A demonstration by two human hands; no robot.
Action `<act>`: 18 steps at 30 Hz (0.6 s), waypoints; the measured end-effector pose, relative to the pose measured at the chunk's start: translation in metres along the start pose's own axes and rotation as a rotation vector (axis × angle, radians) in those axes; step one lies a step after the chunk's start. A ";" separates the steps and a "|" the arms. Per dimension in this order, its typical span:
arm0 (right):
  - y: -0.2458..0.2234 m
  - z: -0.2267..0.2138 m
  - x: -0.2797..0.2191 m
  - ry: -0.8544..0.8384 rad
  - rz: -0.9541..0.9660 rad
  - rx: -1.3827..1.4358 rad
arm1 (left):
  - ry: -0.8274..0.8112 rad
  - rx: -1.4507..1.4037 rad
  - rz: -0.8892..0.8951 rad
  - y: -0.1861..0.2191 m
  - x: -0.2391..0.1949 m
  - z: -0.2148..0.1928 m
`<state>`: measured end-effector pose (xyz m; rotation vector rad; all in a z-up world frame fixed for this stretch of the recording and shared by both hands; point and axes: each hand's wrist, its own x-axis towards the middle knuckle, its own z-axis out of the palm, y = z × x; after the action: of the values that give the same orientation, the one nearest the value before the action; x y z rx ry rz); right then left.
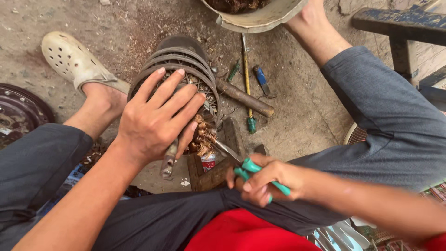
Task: The person sits on the ground and uses pliers to pull copper wire coils out of a motor stator. The removed wire is placed into a nearby bucket.
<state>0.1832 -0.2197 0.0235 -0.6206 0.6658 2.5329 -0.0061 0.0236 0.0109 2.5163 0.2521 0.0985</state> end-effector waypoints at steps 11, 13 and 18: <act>-0.051 -0.020 -0.006 0.610 -0.495 -2.281 | 0.070 0.015 -0.031 0.014 -0.010 0.000; -0.027 -0.028 -0.017 0.917 -0.394 -2.122 | 0.123 0.015 -0.010 0.010 -0.003 0.003; -0.003 -0.028 -0.015 1.155 -0.277 -1.249 | 0.183 0.094 0.027 0.011 -0.009 0.008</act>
<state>0.2057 -0.2368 0.0084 -2.3866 -0.8155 1.8362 -0.0120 0.0088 0.0108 2.6069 0.3023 0.3356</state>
